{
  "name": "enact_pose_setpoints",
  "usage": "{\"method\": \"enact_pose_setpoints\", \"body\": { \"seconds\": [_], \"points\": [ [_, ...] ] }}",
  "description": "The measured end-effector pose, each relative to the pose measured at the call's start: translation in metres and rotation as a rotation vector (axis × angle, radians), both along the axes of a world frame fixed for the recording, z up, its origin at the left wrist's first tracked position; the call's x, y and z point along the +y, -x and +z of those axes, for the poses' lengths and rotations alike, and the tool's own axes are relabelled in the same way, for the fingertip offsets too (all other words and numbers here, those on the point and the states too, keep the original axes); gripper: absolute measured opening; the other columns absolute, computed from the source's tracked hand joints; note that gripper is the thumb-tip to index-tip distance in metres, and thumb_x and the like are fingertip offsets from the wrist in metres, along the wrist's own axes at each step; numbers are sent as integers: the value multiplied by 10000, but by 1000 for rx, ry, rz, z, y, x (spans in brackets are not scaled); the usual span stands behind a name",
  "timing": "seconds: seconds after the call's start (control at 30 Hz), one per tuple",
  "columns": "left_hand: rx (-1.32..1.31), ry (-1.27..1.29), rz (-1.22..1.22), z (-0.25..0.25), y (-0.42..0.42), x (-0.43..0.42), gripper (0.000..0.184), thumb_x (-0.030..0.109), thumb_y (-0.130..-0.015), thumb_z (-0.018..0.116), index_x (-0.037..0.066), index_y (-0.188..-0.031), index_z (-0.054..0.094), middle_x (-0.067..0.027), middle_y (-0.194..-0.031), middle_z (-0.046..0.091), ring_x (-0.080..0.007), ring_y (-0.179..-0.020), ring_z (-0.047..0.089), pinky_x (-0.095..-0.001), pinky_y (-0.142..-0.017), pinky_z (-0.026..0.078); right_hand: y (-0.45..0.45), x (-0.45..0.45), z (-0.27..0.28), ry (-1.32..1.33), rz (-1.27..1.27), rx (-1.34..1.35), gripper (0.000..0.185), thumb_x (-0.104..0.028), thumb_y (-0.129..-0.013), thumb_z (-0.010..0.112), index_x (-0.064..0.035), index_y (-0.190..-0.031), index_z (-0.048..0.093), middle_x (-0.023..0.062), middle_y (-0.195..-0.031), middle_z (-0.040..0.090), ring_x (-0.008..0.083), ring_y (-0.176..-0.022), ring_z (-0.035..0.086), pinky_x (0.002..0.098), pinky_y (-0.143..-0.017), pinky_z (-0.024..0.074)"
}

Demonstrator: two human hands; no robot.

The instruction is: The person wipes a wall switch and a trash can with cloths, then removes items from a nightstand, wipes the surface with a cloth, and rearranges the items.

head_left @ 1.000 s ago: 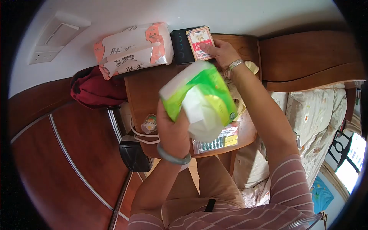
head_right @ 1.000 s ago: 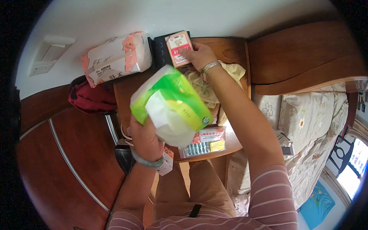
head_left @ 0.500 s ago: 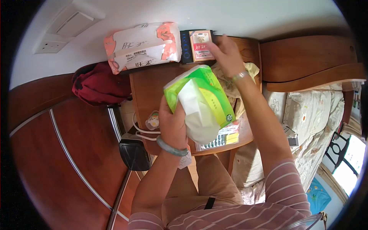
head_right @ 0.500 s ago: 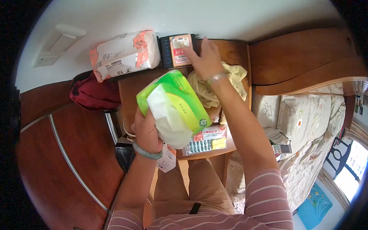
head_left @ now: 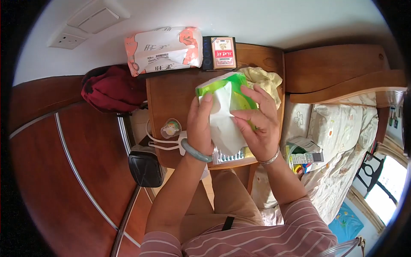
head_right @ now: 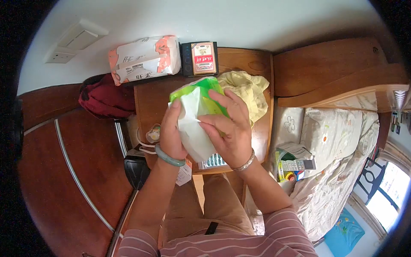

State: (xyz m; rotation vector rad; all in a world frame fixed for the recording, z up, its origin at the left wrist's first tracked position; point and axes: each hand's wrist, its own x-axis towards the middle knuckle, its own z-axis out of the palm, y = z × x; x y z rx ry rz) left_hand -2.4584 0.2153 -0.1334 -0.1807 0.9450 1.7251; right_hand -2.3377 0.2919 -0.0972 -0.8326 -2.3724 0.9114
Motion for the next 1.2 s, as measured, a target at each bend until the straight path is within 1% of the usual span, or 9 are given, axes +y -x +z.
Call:
{"method": "enact_pose_setpoints", "body": {
  "seconds": [0.2, 0.3, 0.4, 0.57, 0.63, 0.7, 0.87, 1.0, 1.2],
  "points": [
    [-154, -49, 28, -4, -8, 0, 348, 293, -928, 470, 28, -1152, 488, -94, -1051, 580, -173, -918, 594, -306, -788, 492, 1, -12, 9, 870, -293, 690, 95, -102, -866, 592, -45, -942, 581, 140, -1160, 587, 285, -1281, 364, 387, -1004, 322],
    [-111, -12, 17, -5, -13, 8, 343, 311, -938, 468, 28, -1130, 488, -84, -1018, 587, -162, -882, 606, -298, -747, 517, -11, -10, 14, 756, -333, 837, 138, -149, -926, 495, -35, -1004, 508, 73, -999, 577, 112, -899, 524, 283, -843, 415],
    [-57, 12, 19, -5, -14, 13, 335, 316, -944, 466, 28, -1114, 488, -73, -995, 590, -152, -865, 609, -286, -719, 527, -22, 1, 36, 818, -441, 1027, 284, -262, -941, 452, -28, -1099, 482, 114, -1042, 570, 200, -981, 544, 360, -908, 432],
    [4, 25, 66, 3, -8, 24, 326, 311, -936, 485, 27, -1096, 499, -74, -985, 589, -150, -834, 605, -287, -717, 522, -79, 51, 46, 661, -396, 876, 373, -311, -906, 452, -28, -1145, 503, 95, -1024, 560, 219, -976, 527, 373, -872, 436],
    [9, 26, 66, 0, -8, 25, 328, 311, -931, 496, 23, -1087, 505, -71, -974, 589, -143, -827, 602, -284, -713, 518, -71, 65, 46, 509, -702, 557, 260, -210, -916, 464, -27, -1089, 528, 63, -934, 568, 152, -917, 527, 287, -825, 426],
    [46, 18, 60, 4, -7, 33, 331, 312, -925, 510, 19, -1079, 510, -64, -959, 589, -135, -826, 597, -276, -714, 510, -61, 63, 26, 511, -453, 232, 278, -250, -927, 459, -25, -1045, 573, 58, -966, 569, 127, -898, 510, 254, -819, 401],
    [247, -2, -5, 8, -1, 55, 356, 322, -901, 555, 10, -1069, 519, -44, -929, 588, -117, -837, 580, -243, -735, 477, -40, 55, -16, 1129, -295, 172, 429, -304, -876, 594, 31, -1140, 553, 42, -1037, 593, 95, -916, 541, 238, -801, 432],
    [188, -22, -32, 15, 15, 70, 384, 313, -879, 589, -4, -1075, 498, -60, -962, 566, -108, -828, 546, -268, -729, 455, -22, 72, -38, 1130, -334, 264, 417, -269, -847, 641, 32, -1125, 561, 48, -991, 619, 94, -844, 567, 243, -754, 454],
    [217, 294, -122, 10, 9, 37, 622, 436, -843, 581, 94, -1319, 371, -116, -1324, 402, -237, -1269, 296, -469, -1043, 163, 19, 91, -80, 843, -365, 181, 391, -292, -815, 675, 39, -1016, 617, 60, -868, 653, 93, -741, 579, 260, -677, 467]
  ]
}}
